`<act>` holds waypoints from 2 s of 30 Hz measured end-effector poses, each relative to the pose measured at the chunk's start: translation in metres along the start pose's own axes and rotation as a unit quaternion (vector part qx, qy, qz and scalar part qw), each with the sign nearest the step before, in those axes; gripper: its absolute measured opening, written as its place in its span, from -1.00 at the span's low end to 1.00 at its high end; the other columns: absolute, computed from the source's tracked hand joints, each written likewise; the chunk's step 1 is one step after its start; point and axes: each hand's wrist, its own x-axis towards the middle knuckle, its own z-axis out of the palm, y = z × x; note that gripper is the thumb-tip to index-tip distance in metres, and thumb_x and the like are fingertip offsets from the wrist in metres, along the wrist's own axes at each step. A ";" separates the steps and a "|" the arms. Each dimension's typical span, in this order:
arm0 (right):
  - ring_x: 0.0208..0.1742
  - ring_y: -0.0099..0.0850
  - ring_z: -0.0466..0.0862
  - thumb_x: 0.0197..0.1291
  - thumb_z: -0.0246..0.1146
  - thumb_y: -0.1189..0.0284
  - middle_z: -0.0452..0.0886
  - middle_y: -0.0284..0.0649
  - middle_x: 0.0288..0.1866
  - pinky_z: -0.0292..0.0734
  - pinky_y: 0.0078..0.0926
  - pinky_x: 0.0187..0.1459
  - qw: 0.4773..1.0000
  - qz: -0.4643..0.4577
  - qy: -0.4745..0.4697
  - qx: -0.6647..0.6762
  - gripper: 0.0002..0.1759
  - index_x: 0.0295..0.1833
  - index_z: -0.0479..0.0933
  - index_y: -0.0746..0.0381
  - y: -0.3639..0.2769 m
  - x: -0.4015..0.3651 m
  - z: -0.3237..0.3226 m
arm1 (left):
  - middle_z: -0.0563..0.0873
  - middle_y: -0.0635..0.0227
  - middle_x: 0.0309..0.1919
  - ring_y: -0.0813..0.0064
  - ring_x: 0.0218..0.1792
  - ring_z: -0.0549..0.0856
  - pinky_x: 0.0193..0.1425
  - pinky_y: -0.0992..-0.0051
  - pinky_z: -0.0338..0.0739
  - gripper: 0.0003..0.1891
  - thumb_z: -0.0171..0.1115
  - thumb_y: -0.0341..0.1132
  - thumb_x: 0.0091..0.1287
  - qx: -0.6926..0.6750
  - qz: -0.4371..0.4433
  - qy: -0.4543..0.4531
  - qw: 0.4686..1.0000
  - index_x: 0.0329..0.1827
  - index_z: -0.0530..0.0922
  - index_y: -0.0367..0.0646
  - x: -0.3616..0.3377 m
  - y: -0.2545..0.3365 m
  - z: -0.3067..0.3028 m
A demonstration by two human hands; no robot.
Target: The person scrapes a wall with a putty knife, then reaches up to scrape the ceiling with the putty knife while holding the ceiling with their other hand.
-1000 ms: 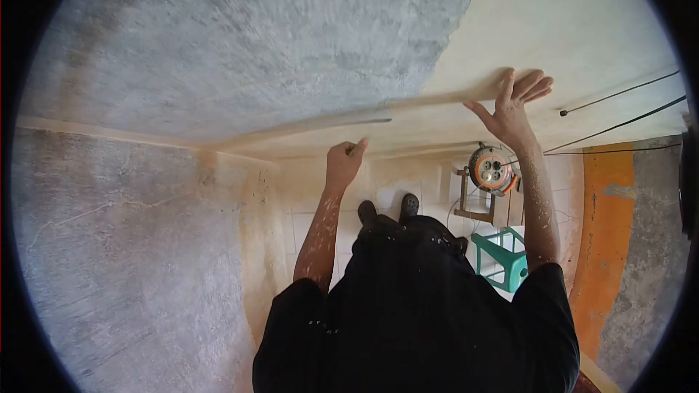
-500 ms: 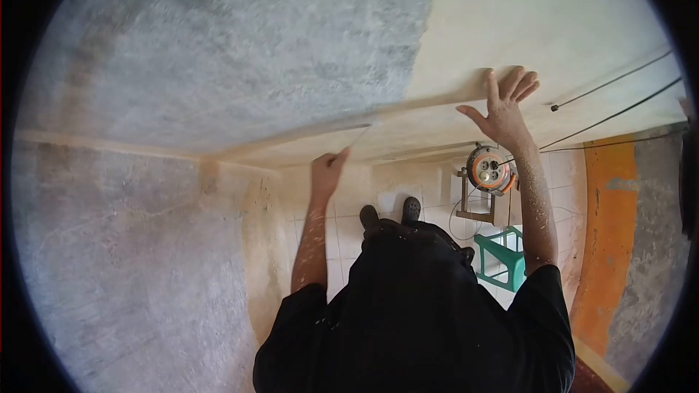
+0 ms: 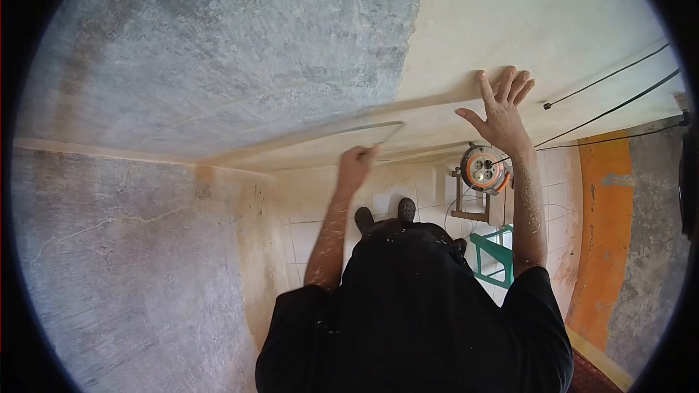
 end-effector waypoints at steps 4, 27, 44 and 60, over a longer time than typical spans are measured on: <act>0.47 0.29 -0.69 0.24 0.17 -0.13 -0.49 0.31 0.54 -0.70 0.40 0.34 0.999 0.009 -0.032 0.021 -0.08 0.58 -0.07 -0.08 0.000 0.001 -0.011 | 0.66 0.20 -0.59 0.55 -0.49 0.56 -0.33 0.45 0.48 -0.53 0.35 0.00 0.26 -0.027 -0.036 0.002 0.999 -0.30 0.66 -0.39 -0.005 0.025 -0.002; 0.54 0.17 -0.61 0.15 0.31 -0.05 -0.54 0.11 0.58 -0.60 0.32 0.41 0.995 0.086 -0.027 0.040 0.04 0.59 -0.15 -0.08 -0.037 0.004 -0.030 | 0.68 0.06 -0.54 0.35 -0.48 0.65 -0.30 0.37 0.51 -0.52 0.34 0.00 0.25 0.024 -0.074 0.053 0.996 -0.39 0.66 -0.38 -0.013 -0.007 -0.066; 0.62 -0.10 -0.37 0.19 0.31 0.07 -0.30 -0.12 0.64 -0.50 0.17 0.48 0.982 0.173 -0.015 0.079 0.01 0.59 -0.15 -0.01 -0.067 0.007 -0.055 | 0.63 0.05 -0.63 0.35 -0.56 0.61 -0.36 0.39 0.49 -0.47 0.33 0.03 0.26 0.004 -0.088 0.050 0.995 -0.43 0.63 -0.42 -0.019 -0.014 -0.069; 0.63 -0.28 -0.21 0.25 0.25 0.10 -0.14 -0.23 0.64 -0.47 0.10 0.50 0.974 0.200 -0.025 0.105 -0.02 0.59 -0.19 0.03 -0.077 -0.003 -0.057 | 0.61 0.14 -0.67 0.32 -0.61 0.57 -0.38 0.36 0.49 -0.43 0.28 0.08 0.28 -0.010 -0.043 0.099 0.994 -0.51 0.62 -0.39 -0.025 -0.024 -0.051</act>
